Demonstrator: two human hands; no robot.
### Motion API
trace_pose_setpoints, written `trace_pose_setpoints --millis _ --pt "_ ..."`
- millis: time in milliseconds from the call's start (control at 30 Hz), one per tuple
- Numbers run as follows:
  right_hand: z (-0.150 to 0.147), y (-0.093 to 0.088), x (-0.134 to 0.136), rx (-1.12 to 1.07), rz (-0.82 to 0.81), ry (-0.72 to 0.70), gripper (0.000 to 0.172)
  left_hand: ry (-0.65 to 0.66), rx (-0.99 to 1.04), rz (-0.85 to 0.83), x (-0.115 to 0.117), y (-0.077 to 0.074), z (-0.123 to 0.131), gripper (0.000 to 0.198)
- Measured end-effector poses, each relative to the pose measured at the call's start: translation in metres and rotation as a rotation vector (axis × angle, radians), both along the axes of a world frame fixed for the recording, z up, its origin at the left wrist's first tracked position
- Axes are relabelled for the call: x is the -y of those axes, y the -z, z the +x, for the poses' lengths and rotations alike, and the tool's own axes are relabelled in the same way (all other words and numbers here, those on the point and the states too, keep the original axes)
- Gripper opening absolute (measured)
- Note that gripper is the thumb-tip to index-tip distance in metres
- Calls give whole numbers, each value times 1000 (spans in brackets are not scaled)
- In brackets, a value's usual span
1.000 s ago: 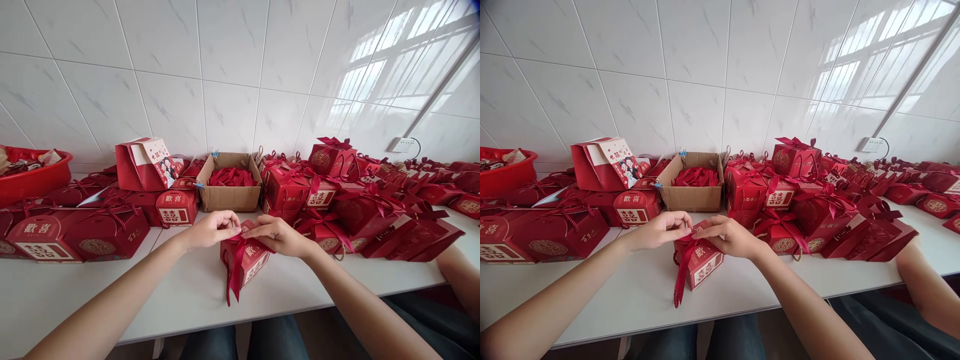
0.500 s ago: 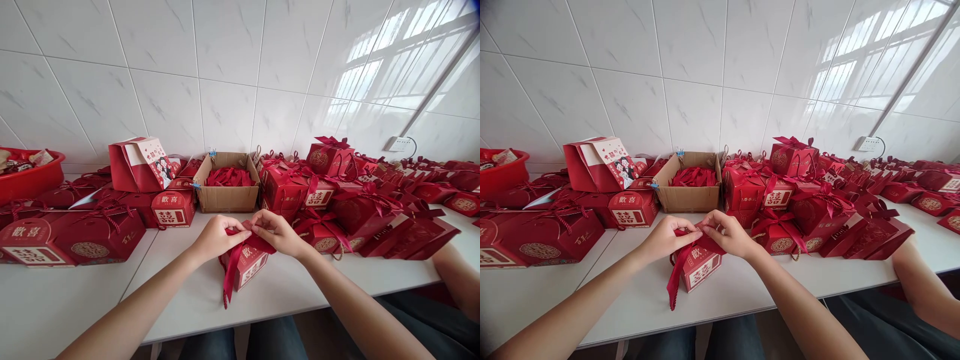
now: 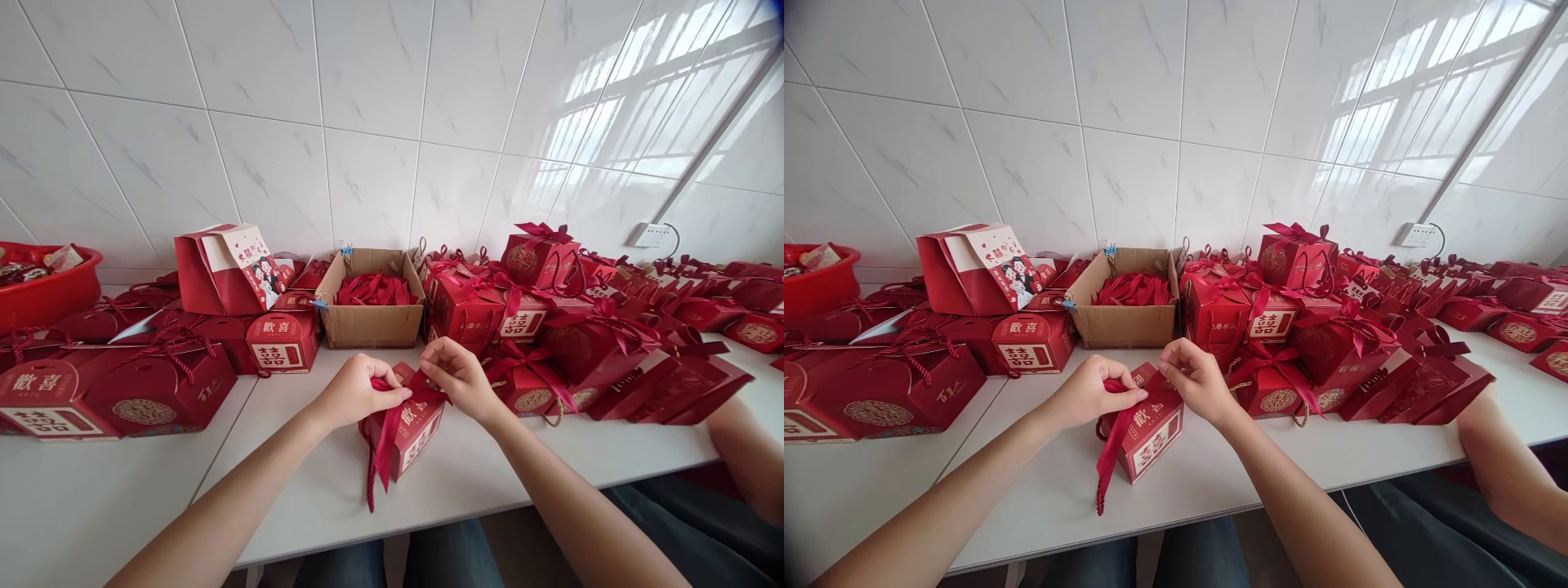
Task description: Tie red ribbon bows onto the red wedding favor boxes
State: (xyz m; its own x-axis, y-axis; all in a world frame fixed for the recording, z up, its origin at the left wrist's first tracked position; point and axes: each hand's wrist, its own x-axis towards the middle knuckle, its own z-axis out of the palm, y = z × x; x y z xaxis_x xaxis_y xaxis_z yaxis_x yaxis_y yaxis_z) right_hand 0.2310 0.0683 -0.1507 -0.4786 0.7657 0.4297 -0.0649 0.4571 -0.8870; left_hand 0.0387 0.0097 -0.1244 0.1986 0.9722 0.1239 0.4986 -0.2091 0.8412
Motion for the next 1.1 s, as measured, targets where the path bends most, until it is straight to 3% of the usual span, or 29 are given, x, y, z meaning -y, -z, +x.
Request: trace_pose_setpoints --millis 333,533,633,867,1100 --pt "-6 2 2 -57 1 136 23 44 8 -10 -1 -1 0 24" --pt "-1 -12 -1 28 -42 80 34 -13 12 43 1 2 2 26" --pt "-2 -16 -2 36 -45 95 31 -22 19 39 2 2 3 27" --pt "-9 -10 0 -21 -32 198 22 18 46 25 0 5 4 24" --pt "-11 -6 0 -19 -111 206 29 4 98 22 2 9 4 26"
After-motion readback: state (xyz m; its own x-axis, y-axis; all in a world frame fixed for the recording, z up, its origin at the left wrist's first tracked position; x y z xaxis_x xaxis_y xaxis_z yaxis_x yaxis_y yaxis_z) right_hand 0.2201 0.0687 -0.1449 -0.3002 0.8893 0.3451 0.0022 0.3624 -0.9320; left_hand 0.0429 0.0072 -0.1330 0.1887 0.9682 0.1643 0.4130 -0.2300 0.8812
